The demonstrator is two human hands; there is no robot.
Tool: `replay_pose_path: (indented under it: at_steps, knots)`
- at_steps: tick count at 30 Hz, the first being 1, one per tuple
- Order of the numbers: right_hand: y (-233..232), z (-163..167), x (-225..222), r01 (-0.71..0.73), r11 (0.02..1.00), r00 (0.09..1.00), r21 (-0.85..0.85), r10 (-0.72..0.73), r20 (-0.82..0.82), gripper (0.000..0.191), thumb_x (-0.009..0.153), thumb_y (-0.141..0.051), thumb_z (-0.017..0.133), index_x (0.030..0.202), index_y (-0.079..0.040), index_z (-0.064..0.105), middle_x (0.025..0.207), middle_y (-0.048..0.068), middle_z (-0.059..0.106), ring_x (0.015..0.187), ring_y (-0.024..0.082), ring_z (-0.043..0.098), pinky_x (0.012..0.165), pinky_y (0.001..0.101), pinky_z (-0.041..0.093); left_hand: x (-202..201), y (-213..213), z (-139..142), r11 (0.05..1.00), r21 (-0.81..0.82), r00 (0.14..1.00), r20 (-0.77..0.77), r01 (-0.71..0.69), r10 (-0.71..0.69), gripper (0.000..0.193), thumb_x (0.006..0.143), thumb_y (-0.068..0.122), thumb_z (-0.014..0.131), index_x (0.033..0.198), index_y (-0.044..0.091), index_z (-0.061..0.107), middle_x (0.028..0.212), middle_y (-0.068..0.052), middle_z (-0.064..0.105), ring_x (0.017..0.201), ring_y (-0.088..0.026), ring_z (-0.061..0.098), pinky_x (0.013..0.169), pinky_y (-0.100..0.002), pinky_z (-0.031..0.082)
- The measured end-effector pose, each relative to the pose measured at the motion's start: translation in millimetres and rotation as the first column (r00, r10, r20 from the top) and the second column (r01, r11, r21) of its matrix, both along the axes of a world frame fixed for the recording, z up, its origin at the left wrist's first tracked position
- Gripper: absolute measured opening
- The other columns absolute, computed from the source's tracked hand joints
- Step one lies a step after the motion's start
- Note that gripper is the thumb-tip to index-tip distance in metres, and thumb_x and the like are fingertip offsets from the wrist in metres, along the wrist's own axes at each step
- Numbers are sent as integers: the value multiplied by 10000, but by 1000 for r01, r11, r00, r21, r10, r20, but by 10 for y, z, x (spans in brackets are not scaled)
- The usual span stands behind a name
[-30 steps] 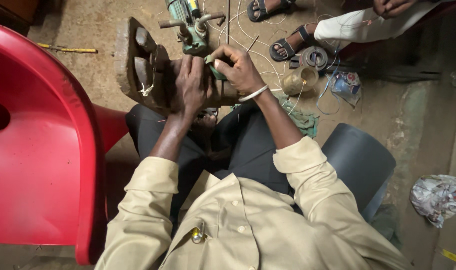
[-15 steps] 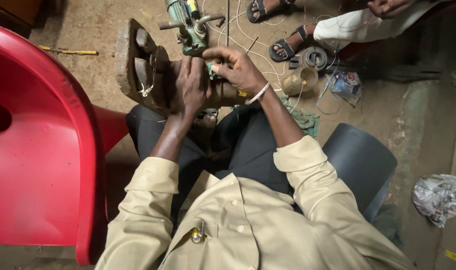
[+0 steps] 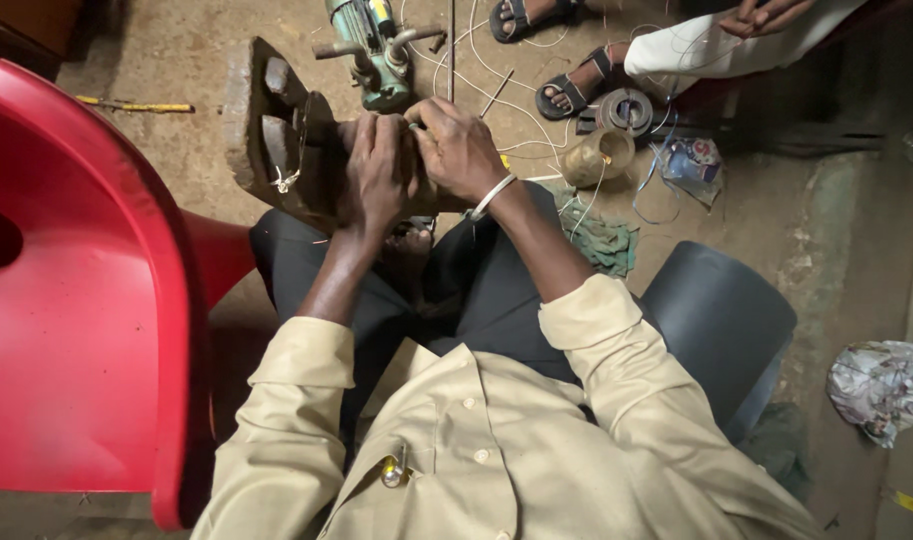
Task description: The person winds copper wire around a cylindrical core mounted on a rotating jig. They use both hands to guide and press the wire into place, occasionally adjusting the jig and wiping the surface with a cloth. The process continues throughout the clip.
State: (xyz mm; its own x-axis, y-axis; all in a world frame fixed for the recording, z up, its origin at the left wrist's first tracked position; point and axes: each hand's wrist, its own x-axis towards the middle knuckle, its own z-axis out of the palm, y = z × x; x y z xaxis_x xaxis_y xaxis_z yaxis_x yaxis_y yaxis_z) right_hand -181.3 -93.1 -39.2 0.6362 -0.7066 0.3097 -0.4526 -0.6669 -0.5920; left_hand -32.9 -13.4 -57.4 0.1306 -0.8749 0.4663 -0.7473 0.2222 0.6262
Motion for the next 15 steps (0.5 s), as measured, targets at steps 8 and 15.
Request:
replay_pose_path:
  at_steps: [8, 15]
  knots:
    - [-30, -166, -48, -54, 997, 998, -58, 55, 22, 93, 1007, -114, 630, 1093, -92, 659, 1063, 175, 643, 1013, 417, 643, 859, 515, 519, -19, 688, 81, 1000, -6, 998, -59, 30, -31, 651, 813, 122, 785, 1395, 86, 496, 1420, -242, 461, 1233, -465, 532, 945, -500, 505]
    - [6, -165, -78, -70, 995, 996, -70, 73, 45, 120, 1009, -90, 646, 1122, -58, 668, 1024, 177, 652, 980, 402, 649, 842, 501, 508, 16, 1546, -123, 972, 56, 965, -122, -227, 232, 624, 889, 73, 809, 1416, 131, 481, 1378, -158, 493, 1274, -357, 541, 1096, -461, 462]
